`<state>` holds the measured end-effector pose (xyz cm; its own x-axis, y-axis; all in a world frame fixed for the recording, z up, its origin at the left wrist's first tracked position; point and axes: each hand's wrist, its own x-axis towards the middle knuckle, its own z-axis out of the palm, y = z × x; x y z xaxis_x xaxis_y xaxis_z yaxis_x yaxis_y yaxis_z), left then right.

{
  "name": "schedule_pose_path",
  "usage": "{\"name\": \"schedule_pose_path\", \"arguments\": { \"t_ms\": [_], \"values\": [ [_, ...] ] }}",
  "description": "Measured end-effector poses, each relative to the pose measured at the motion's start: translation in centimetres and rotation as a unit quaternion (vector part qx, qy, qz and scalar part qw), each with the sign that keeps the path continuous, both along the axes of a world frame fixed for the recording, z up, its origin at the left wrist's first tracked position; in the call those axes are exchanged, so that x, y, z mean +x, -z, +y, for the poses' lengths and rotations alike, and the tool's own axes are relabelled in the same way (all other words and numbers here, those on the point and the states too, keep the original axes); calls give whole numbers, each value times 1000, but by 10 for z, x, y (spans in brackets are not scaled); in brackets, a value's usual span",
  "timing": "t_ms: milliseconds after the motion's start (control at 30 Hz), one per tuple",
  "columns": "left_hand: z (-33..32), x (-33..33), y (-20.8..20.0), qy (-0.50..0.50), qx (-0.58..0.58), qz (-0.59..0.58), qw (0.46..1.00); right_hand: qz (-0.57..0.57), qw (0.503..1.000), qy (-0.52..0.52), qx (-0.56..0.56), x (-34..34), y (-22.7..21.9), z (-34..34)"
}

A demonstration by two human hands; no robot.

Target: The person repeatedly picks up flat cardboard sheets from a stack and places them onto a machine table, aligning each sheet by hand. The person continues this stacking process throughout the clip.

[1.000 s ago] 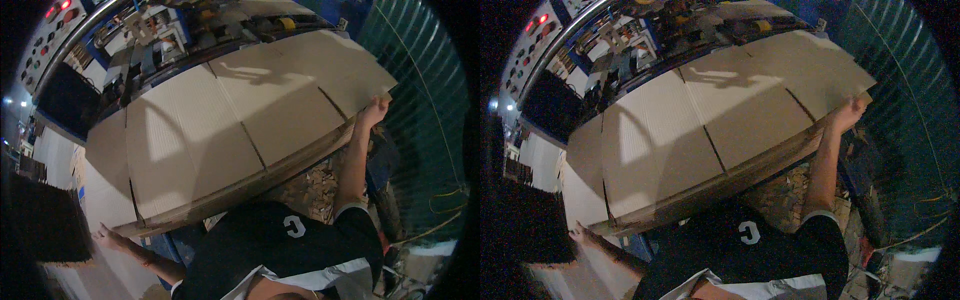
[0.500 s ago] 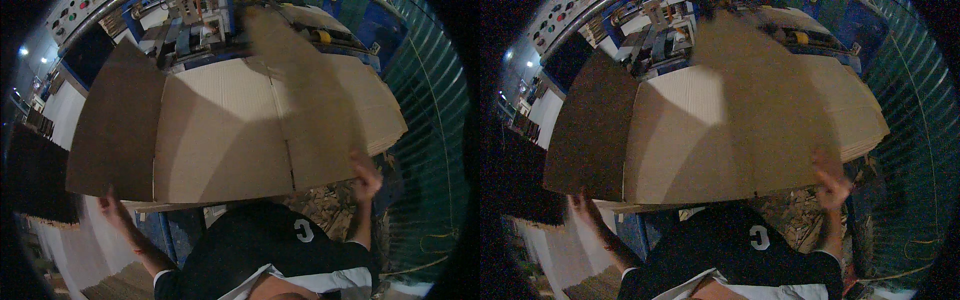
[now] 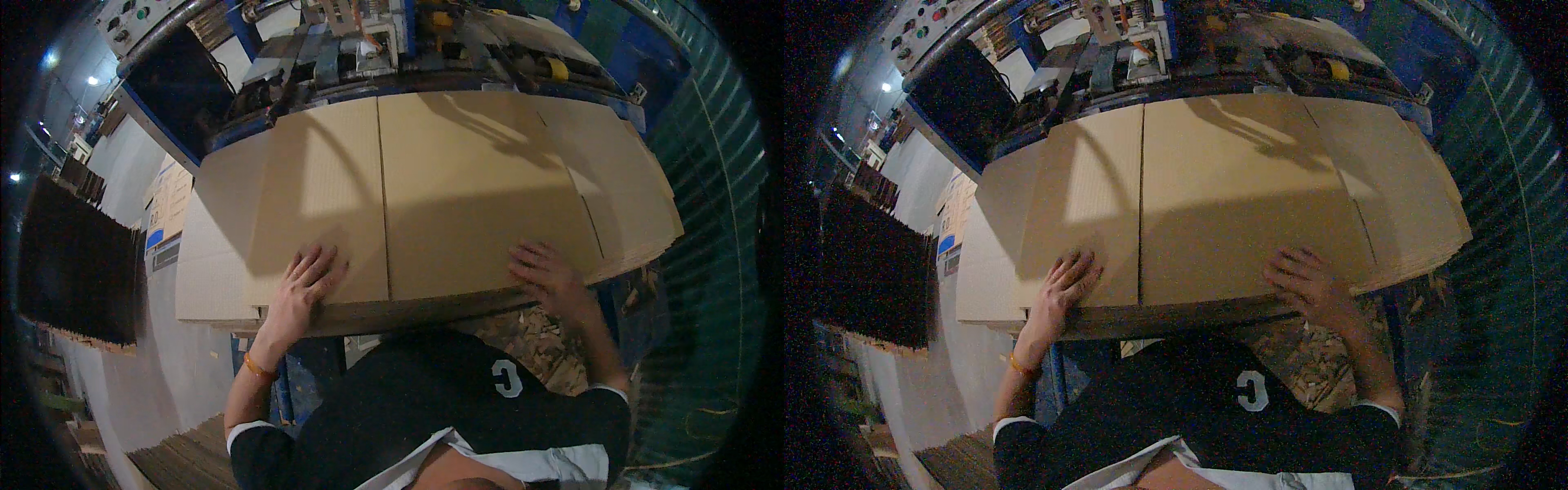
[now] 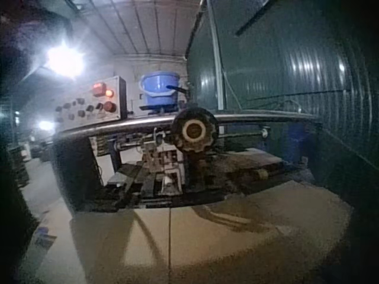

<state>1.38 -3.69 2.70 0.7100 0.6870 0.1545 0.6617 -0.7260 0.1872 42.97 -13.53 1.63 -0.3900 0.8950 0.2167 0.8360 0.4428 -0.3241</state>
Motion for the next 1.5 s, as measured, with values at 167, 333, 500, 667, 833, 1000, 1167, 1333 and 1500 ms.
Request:
{"name": "schedule_pose_path", "arguments": {
  "t_ms": [167, 333, 500, 667, 833, 1000, 1167, 1333, 1500],
  "values": [
    [32, 11, 3, 7, 61, -15, 998, -26, 999, 7, -38, 38, 3, 49],
    [86, 36, 1, 22, 95, -86, 992, -64, 995, 71, -13, 66, -1, 97],
    [165, 47, 9, 1, 105, -139, 985, -65, 995, 72, -7, 71, 10, 176],
    [235, 68, 8, -90, 203, -77, 972, -97, 974, 201, 45, 68, 18, 236],
    [197, 39, -6, -192, 192, -111, 956, -38, 961, 268, 53, 84, 3, 174],
    [77, -101, 20, -460, 325, -296, 771, -124, 821, 534, 161, 183, 34, 30],
    [11, -181, 86, -704, 64, 48, 706, -119, 731, 672, -20, 242, 78, -16],
    [15, -173, 77, -637, 140, -290, 700, 92, 735, 646, 187, 252, 82, 6],
    [20, -178, 41, -563, 168, -399, 704, 582, 626, 316, 412, 268, 70, -11]
  ]
}}
